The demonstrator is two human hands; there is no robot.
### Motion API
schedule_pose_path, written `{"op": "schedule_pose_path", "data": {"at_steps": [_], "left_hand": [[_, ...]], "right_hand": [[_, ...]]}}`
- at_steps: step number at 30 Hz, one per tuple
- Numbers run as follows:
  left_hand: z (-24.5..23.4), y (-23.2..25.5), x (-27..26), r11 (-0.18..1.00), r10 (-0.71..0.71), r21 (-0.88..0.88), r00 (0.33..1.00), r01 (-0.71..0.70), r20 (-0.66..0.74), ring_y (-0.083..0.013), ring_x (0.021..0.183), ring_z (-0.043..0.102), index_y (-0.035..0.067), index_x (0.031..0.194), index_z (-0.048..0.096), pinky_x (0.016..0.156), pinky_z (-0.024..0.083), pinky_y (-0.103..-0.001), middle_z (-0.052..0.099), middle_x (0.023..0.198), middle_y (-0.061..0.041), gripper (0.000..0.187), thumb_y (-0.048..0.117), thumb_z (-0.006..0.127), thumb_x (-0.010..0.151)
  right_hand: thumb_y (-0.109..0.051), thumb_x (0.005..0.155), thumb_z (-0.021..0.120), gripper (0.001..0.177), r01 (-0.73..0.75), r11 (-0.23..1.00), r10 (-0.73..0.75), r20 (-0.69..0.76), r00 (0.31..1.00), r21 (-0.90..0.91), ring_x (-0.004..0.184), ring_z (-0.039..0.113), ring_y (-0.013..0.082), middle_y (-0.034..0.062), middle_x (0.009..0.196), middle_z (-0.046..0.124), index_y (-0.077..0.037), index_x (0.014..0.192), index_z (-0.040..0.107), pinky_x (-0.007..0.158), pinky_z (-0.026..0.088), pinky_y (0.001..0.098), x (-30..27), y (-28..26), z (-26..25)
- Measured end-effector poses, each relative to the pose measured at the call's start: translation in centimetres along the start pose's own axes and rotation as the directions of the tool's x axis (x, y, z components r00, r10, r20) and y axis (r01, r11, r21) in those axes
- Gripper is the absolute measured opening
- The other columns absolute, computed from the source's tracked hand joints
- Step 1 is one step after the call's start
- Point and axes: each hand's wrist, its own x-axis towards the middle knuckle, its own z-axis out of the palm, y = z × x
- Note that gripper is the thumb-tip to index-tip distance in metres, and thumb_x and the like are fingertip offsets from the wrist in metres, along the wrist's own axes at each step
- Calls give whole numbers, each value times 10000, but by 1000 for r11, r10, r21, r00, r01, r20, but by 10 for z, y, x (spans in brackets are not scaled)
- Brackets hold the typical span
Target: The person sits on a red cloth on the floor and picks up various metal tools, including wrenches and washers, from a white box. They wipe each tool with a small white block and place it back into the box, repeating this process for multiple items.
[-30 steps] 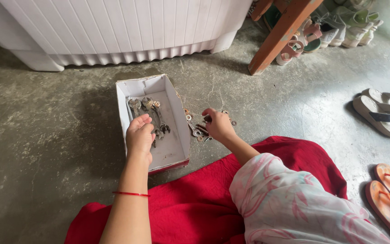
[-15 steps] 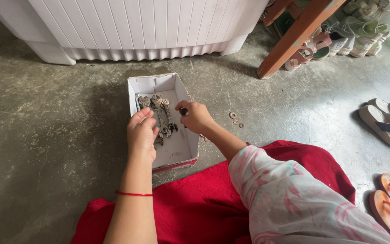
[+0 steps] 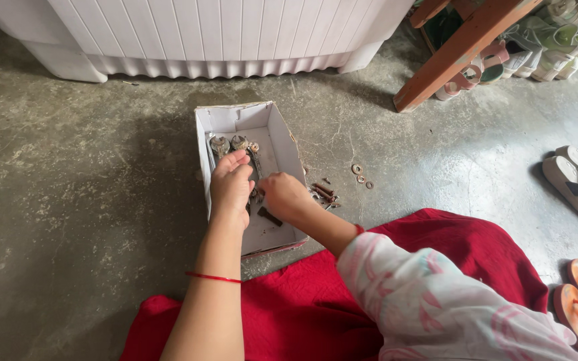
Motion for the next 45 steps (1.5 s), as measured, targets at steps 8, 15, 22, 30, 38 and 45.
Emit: {"op": "schedule_pose_path", "data": {"at_steps": [8, 15, 22, 30, 38, 45], "left_hand": [[18, -18, 1, 990, 17, 137, 997, -27, 76, -131, 1092, 611, 92, 1289, 627, 869, 491, -319, 656, 1288, -40, 422, 78, 571, 871], [17, -21, 3, 974, -60, 221, 997, 48, 46, -103, 1083, 607, 127, 1289, 626, 854, 496, -294, 650, 1291, 2, 415, 81, 577, 880], [9, -18, 7, 980, -85, 180, 996, 81, 11, -95, 1084, 596, 137, 1268, 638, 878, 485, -300, 653, 1295, 25, 416, 72, 582, 861], [1, -11, 14, 991, -63, 118, 998, 62, 4, -110, 1077, 579, 126, 1299, 618, 885, 478, -319, 637, 1300, 8, 453, 65, 583, 852], [-5, 10, 12, 1000, -22, -2, 998, 22, -65, -104, 1080, 576, 112, 1314, 596, 882, 483, -311, 602, 1318, -2, 470, 47, 567, 850], [-19, 29, 9, 993, -22, -121, 993, 8, -117, -122, 1081, 593, 124, 1328, 595, 888, 499, -322, 621, 1329, -6, 449, 85, 565, 881]], "right_hand": [[-83, 900, 672, 122, -190, 603, 450, -134, 883, 774, 649, 728, 171, 119, 827, 758, -48, 1004, 724, 602, 604, 333, -43, 70, -46], [-322, 866, 716, 290, -375, 924, 382, -121, 916, 75, 857, 729, 368, 184, 934, 747, -57, 967, 781, 787, 584, 458, -38, 110, 16], [-226, 933, 555, 273, -396, 910, 395, -33, 918, -123, 983, 719, 376, 213, 1091, 703, -31, 981, 740, 816, 589, 476, -23, 105, 34], [-197, 799, 761, 312, -422, 896, 421, 39, 906, 139, 872, 739, 343, 170, 937, 749, -27, 1053, 701, 795, 579, 440, -37, 109, 1], [-194, 834, 769, 433, -382, 829, 469, -133, 873, 409, 893, 758, 270, 159, 986, 777, -62, 1230, 654, 819, 585, 388, -33, 73, -71], [-43, 853, 643, 368, -276, 933, 303, -86, 949, 232, 979, 703, 407, 250, 1043, 716, -2, 1217, 610, 897, 557, 457, 22, -5, -42]]}}
